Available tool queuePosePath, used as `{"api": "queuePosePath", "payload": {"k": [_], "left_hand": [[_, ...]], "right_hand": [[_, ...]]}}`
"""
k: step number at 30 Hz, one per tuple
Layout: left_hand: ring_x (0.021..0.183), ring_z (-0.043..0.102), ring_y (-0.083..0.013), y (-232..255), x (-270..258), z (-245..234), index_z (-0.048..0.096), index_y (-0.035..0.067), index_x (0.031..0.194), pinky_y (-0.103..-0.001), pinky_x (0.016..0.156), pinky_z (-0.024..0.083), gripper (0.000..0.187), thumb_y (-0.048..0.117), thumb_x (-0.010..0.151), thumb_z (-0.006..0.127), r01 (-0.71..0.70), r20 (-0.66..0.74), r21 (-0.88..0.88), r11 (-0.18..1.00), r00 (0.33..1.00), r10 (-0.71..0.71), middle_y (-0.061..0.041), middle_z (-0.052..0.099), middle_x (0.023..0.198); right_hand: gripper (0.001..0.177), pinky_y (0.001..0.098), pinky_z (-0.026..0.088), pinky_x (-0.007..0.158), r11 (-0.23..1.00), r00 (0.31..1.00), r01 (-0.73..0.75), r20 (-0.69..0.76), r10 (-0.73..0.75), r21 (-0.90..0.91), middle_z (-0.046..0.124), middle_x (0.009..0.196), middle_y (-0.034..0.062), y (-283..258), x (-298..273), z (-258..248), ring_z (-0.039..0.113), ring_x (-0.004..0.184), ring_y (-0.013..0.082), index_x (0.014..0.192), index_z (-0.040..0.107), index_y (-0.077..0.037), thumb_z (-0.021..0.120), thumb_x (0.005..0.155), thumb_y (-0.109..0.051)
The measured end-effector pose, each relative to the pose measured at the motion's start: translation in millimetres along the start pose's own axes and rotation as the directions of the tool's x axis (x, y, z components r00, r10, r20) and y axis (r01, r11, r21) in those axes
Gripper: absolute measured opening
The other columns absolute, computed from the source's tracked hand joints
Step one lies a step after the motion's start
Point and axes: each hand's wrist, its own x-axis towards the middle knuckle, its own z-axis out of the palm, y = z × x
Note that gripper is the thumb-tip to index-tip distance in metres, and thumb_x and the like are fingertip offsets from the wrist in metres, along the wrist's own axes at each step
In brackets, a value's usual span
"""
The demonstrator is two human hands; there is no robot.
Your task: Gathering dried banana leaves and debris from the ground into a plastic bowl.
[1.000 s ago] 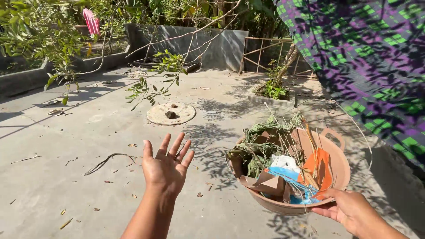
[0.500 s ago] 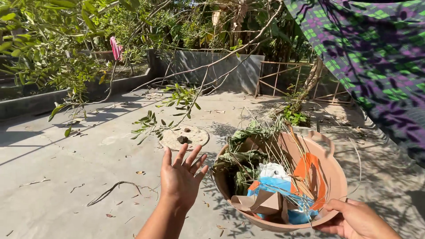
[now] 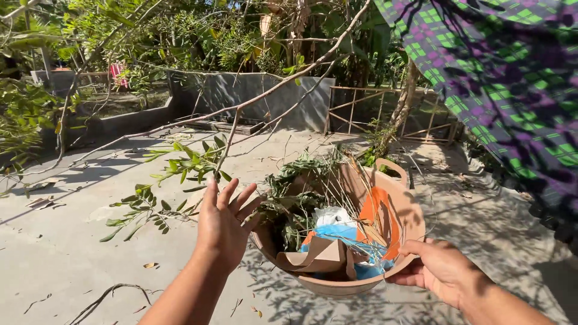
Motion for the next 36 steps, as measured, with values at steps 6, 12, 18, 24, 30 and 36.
{"api": "queuePosePath", "payload": {"k": [6, 12, 18, 24, 30, 36], "left_hand": [[0.138, 0.052, -0.0353, -1, 84, 19, 0.038, 0.014, 0.155, -0.052, 0.119, 0.03, 0.081, 0.068, 0.094, 0.032, 0.044, 0.107, -0.006, 0.999, 0.993, -0.043, -0.016, 0.058, 0.148], [0.138, 0.052, -0.0327, -39, 147, 43, 0.033, 0.015, 0.156, -0.048, 0.117, 0.034, 0.073, 0.056, 0.096, 0.041, -0.078, 0.165, -0.003, 0.997, 0.983, 0.077, -0.016, 0.061, 0.145], [0.142, 0.048, -0.0313, -75, 159, 80, 0.004, 0.027, 0.162, -0.043, 0.119, 0.028, 0.078, 0.039, 0.098, 0.047, -0.241, -0.161, 0.159, 0.957, 0.95, 0.266, -0.018, 0.05, 0.152], [0.157, 0.021, -0.0367, -149, 234, 80, -0.027, 0.026, 0.158, -0.044, 0.122, 0.019, 0.09, 0.025, 0.107, 0.047, -0.493, -0.145, 0.429, 0.757, 0.79, 0.596, -0.021, 0.006, 0.174], [0.158, 0.034, -0.0355, -167, 331, 76, -0.028, 0.019, 0.162, -0.047, 0.123, 0.037, 0.084, 0.026, 0.116, 0.042, -0.703, -0.142, 0.393, 0.593, 0.591, 0.794, -0.023, 0.009, 0.179], [0.141, 0.045, -0.0269, -187, 421, 99, -0.002, 0.021, 0.163, -0.044, 0.115, 0.031, 0.082, 0.042, 0.101, 0.048, -0.353, -0.374, 0.192, 0.916, 0.836, 0.401, -0.004, 0.042, 0.161]], "right_hand": [[0.026, 0.0521, 0.065, 0.07, 0.998, 0.993, 0.062, -0.097, -0.06, 0.023, 0.072, 0.095, 0.0261, -19, 37, 1, 0.074, 0.078, 0.0411, 0.107, 0.063, 0.009, 0.056, 0.095, -0.012], [0.031, 0.0547, 0.066, 0.074, 0.988, 0.986, 0.113, -0.136, -0.097, 0.11, 0.071, 0.092, 0.0226, -5, 71, -32, 0.074, 0.08, 0.0408, 0.102, 0.066, 0.011, 0.057, 0.094, -0.017], [0.032, 0.0464, 0.064, 0.08, 1.0, 0.966, -0.019, -0.259, 0.02, 0.004, 0.074, 0.098, 0.0272, -28, 108, -26, 0.073, 0.085, 0.0365, 0.104, 0.067, 0.012, 0.055, 0.101, -0.017], [0.027, 0.0528, 0.066, 0.075, 0.99, 0.966, 0.012, -0.257, 0.025, 0.143, 0.071, 0.097, 0.0341, -36, 212, -64, 0.075, 0.082, 0.0449, 0.104, 0.061, 0.014, 0.048, 0.1, -0.01], [0.028, 0.0485, 0.064, 0.079, 0.986, 0.992, 0.073, -0.108, -0.057, 0.149, 0.075, 0.101, 0.027, -66, 283, -106, 0.075, 0.088, 0.0435, 0.106, 0.064, 0.012, 0.055, 0.095, -0.012], [0.028, 0.0498, 0.067, 0.079, 0.964, 0.972, 0.169, 0.128, -0.198, 0.204, 0.072, 0.099, 0.0221, -89, 396, -151, 0.076, 0.086, 0.0433, 0.106, 0.061, 0.01, 0.055, 0.091, -0.013]]}}
